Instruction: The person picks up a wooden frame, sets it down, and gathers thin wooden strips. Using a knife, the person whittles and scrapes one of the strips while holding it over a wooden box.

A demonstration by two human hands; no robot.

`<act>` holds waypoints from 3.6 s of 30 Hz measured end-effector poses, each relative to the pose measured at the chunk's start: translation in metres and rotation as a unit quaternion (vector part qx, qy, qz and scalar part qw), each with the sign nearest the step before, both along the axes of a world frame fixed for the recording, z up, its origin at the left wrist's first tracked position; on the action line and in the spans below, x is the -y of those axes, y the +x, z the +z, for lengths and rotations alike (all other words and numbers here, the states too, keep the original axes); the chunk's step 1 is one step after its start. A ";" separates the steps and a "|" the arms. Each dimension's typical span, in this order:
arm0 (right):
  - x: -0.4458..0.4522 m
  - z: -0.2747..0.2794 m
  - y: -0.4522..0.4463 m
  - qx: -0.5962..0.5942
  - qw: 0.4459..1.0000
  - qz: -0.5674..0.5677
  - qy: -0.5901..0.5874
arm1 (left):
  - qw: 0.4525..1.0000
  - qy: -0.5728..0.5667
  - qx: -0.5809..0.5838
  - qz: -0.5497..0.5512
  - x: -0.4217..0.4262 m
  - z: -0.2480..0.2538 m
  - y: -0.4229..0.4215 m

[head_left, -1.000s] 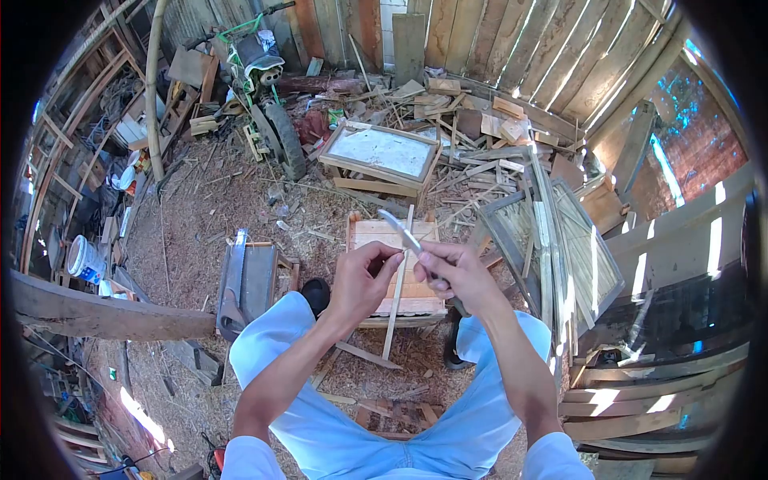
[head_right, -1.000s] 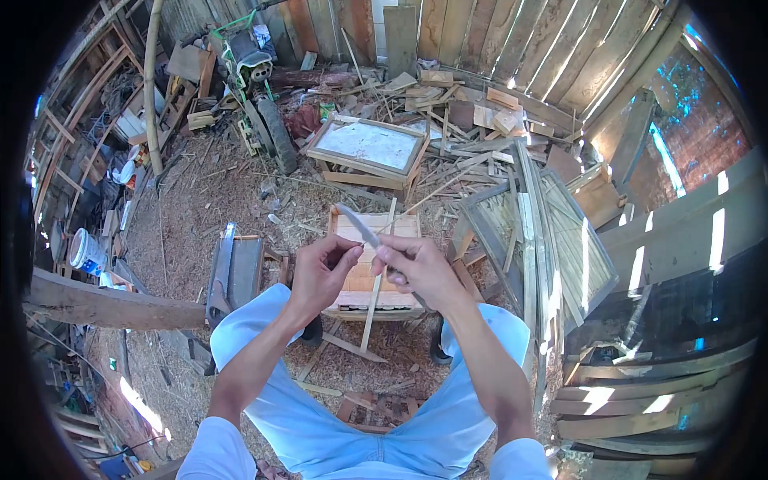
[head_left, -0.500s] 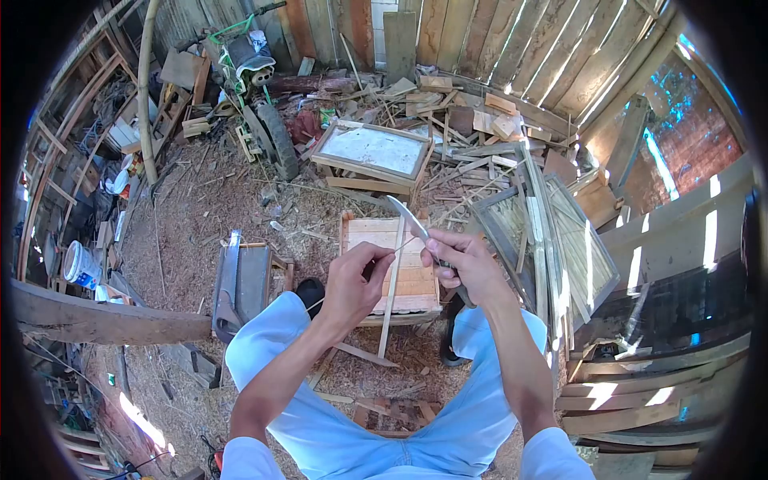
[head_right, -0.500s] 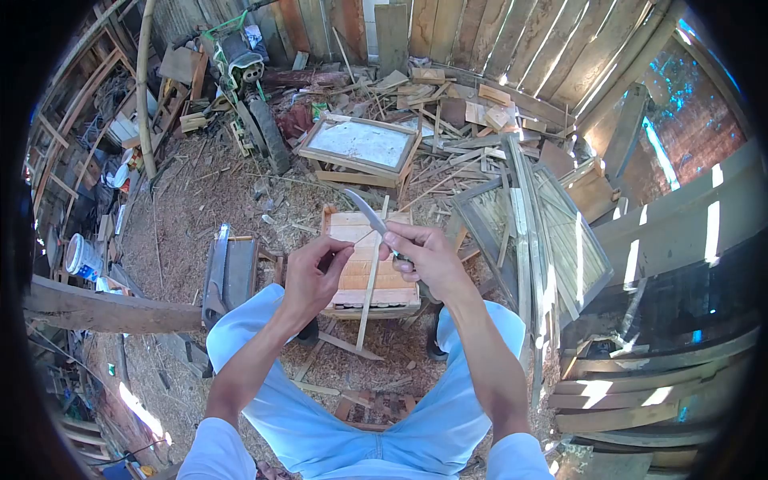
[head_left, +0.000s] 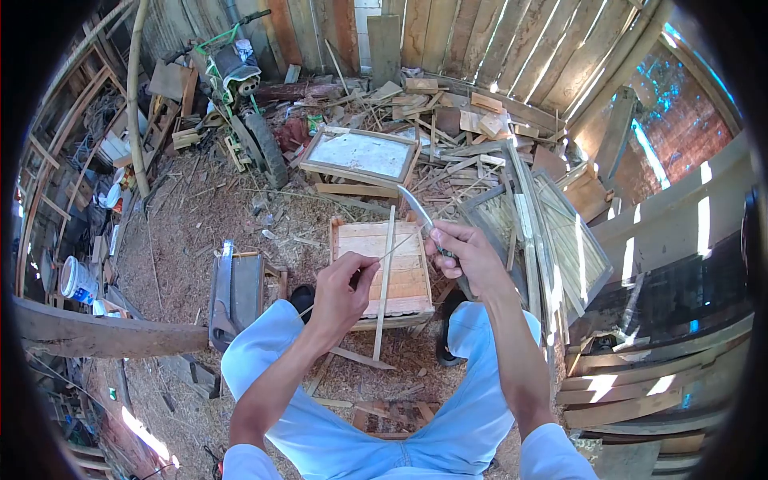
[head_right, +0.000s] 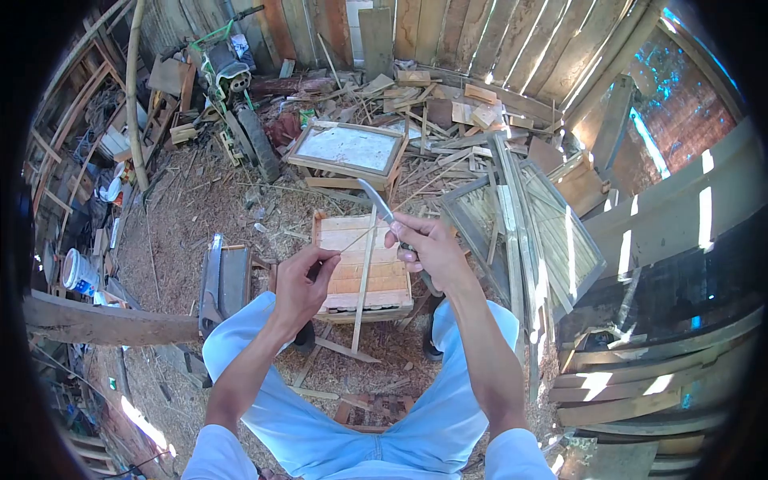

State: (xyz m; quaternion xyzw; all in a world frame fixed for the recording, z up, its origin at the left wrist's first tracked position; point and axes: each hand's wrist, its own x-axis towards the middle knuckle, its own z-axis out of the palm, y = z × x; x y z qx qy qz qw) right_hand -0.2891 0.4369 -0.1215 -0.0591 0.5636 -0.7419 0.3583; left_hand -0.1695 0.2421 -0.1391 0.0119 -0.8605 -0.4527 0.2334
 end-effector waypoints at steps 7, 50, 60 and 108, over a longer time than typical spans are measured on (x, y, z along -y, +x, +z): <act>-0.012 0.002 -0.009 -0.003 1.000 -0.020 -0.009 | 1.000 -0.008 0.025 0.006 0.003 0.002 0.006; -0.043 0.008 -0.038 -0.042 0.988 -0.147 -0.025 | 0.997 0.019 0.077 -0.011 0.048 -0.019 -0.007; -0.056 0.012 -0.048 -0.033 0.974 -0.218 -0.062 | 0.997 -0.021 0.068 -0.001 0.036 -0.009 -0.017; 0.028 -0.007 0.030 -0.063 0.992 0.109 -0.011 | 0.960 0.199 0.191 -0.055 0.015 -0.003 -0.017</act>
